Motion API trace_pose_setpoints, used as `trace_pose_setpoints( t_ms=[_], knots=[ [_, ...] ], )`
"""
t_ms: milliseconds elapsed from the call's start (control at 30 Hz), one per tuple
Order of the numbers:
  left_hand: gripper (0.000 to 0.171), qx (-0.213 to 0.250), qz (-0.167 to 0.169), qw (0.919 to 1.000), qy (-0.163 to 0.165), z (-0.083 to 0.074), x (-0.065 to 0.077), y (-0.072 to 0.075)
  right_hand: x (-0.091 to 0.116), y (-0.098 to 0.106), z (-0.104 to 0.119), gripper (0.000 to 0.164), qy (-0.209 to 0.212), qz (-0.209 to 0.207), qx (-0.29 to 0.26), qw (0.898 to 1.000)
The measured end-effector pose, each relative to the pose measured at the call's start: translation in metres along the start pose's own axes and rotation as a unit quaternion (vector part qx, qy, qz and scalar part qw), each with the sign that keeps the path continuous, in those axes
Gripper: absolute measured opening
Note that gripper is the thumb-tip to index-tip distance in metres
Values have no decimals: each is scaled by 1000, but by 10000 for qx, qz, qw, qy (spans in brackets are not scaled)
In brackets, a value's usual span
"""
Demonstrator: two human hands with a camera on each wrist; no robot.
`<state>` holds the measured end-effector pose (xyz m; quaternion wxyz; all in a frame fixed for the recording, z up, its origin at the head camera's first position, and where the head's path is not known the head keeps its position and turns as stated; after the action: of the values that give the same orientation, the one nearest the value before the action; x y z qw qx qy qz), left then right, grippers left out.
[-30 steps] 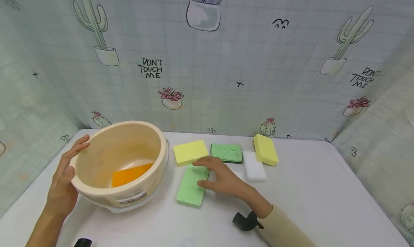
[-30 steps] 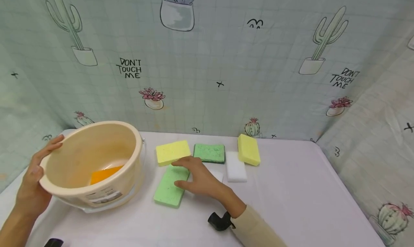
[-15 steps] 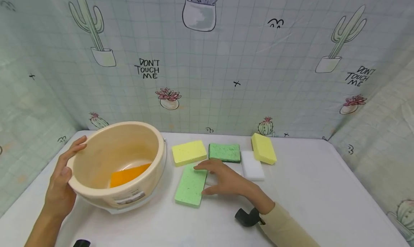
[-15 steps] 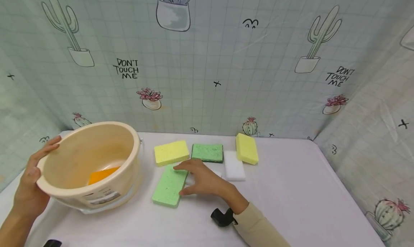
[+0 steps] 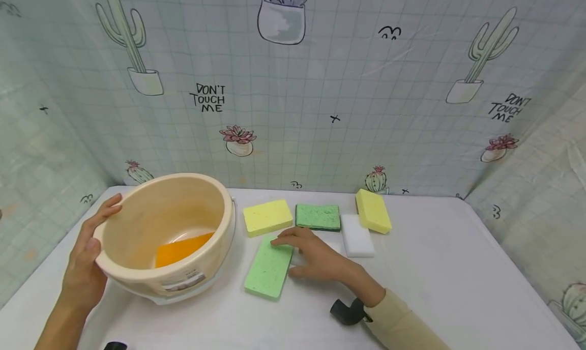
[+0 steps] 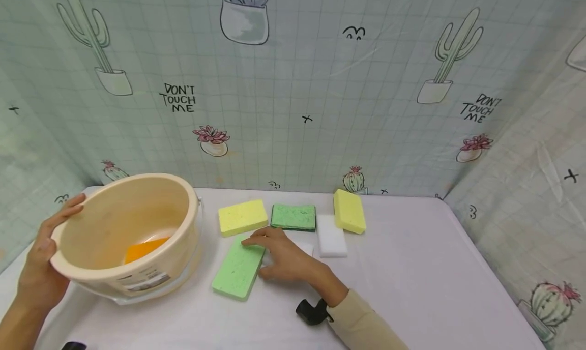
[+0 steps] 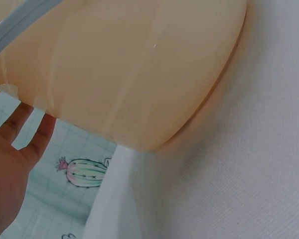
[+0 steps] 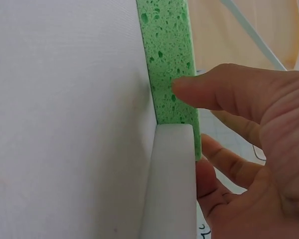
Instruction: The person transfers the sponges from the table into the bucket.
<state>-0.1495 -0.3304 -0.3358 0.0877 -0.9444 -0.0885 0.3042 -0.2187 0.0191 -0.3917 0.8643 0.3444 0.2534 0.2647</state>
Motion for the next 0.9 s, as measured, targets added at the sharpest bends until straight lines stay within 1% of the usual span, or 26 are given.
trace_pose_setpoints(
  t_ms=[200,300,533,633,800,900],
  knots=[
    [49,-27,27,10000,25,-1,0,-1,0,-3,0,62,-40,-74,54,9999],
    [49,-70,-7,9999,74,0,0,0,-1,-5,0,63,-19,-70,-9,10000],
    [50,20,12,10000,38,1,0,1,-2,-9,5,66,127,-16,-193,9997],
    [49,41,-5,10000,41,1,0,2,-2,-10,7,67,179,35,-345,9992],
    [50,60,-74,9999,79,2,0,2,-3,-8,9,69,74,163,-718,9973],
    [50,85,-74,9999,50,2,-1,2,-2,-8,9,71,21,296,-780,9965]
  ],
)
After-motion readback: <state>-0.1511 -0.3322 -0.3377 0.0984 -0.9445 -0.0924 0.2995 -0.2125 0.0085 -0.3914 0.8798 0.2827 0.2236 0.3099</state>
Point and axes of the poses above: each hand's wrist, its own x-axis away from the middle knuckle, its own y-axis out of the back of the hand, z = x × y, the point moved 7 cm from there along -x, towards the middle knuckle, and after that the axes turned 13 degrees about -z, right-handed, at the moved point
